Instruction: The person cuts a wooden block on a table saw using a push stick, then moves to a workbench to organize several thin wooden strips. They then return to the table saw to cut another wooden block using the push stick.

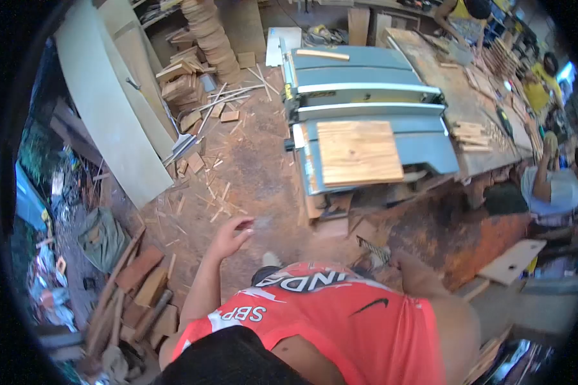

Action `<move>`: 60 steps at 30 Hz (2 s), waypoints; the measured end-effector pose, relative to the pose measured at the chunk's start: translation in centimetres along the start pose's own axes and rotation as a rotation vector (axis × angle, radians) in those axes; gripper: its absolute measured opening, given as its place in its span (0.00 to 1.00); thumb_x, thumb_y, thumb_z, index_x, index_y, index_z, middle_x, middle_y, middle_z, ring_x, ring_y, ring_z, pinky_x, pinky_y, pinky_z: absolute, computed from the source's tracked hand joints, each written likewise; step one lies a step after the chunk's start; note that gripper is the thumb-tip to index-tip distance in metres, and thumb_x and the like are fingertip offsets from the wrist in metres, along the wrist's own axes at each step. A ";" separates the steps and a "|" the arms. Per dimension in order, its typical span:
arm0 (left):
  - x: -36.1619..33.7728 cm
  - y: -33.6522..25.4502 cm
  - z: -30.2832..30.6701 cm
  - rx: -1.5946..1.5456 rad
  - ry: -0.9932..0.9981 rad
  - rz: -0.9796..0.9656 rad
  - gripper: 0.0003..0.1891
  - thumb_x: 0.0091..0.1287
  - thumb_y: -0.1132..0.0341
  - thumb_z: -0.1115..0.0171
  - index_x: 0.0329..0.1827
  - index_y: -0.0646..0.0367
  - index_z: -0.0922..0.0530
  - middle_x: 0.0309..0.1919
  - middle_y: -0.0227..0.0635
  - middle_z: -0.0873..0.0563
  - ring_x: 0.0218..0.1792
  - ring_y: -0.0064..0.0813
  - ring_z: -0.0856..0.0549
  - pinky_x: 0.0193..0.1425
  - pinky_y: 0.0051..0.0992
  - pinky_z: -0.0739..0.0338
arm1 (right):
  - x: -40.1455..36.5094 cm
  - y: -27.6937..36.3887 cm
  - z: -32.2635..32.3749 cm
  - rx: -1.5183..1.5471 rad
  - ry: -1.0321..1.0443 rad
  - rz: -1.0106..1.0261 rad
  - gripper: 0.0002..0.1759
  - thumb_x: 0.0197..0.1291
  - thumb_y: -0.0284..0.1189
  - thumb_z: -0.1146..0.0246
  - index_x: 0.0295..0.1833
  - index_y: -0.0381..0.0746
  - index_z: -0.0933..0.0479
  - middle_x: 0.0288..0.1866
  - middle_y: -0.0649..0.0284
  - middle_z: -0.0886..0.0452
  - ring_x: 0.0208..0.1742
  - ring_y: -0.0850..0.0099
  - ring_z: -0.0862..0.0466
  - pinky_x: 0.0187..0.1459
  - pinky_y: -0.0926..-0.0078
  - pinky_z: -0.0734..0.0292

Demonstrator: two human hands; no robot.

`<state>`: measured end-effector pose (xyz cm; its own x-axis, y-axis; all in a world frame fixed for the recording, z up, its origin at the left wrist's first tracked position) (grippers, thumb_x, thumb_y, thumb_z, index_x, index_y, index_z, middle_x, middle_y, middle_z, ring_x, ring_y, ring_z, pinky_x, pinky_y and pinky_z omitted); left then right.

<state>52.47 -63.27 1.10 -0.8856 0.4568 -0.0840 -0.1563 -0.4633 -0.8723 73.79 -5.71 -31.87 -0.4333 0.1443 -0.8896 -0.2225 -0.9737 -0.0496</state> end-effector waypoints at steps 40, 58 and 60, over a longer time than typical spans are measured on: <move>61.2 2.2 19.9 0.055 0.402 -0.350 0.11 0.67 0.71 0.37 0.50 0.63 0.16 0.41 0.40 0.13 0.40 0.29 0.14 0.48 0.27 0.21 | -14.1 37.0 61.2 1.406 -1.115 0.198 0.20 0.69 0.40 0.38 0.55 0.34 0.29 0.34 0.53 0.20 0.34 0.66 0.17 0.40 0.64 0.22; 67.9 -6.5 -1.4 0.453 1.184 -1.413 0.30 0.71 0.51 0.39 0.75 0.44 0.31 0.77 0.43 0.34 0.77 0.49 0.38 0.80 0.51 0.49 | -15.7 35.1 57.9 1.751 -1.599 -0.644 0.19 0.72 0.38 0.40 0.52 0.31 0.29 0.23 0.65 0.23 0.20 0.76 0.21 0.25 0.73 0.25; 63.9 -6.5 -0.8 0.364 1.181 -1.424 0.31 0.70 0.50 0.38 0.75 0.44 0.31 0.76 0.42 0.34 0.78 0.47 0.39 0.81 0.53 0.52 | -16.4 35.0 58.4 1.735 -1.680 -0.568 0.17 0.72 0.38 0.40 0.50 0.33 0.29 0.23 0.65 0.23 0.20 0.76 0.21 0.24 0.73 0.26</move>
<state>-2.78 -30.40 1.05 0.6623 0.7376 0.1315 -0.6176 0.6368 -0.4617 22.12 -31.88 7.47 0.0698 0.9971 0.0316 -0.3174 -0.0078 0.9482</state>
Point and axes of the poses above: each hand's wrist, its own x-axis towards the middle knuckle, its own z-axis out of the back of the hand, y = z × x, the point moved 10 cm from there along x, towards the middle knuckle
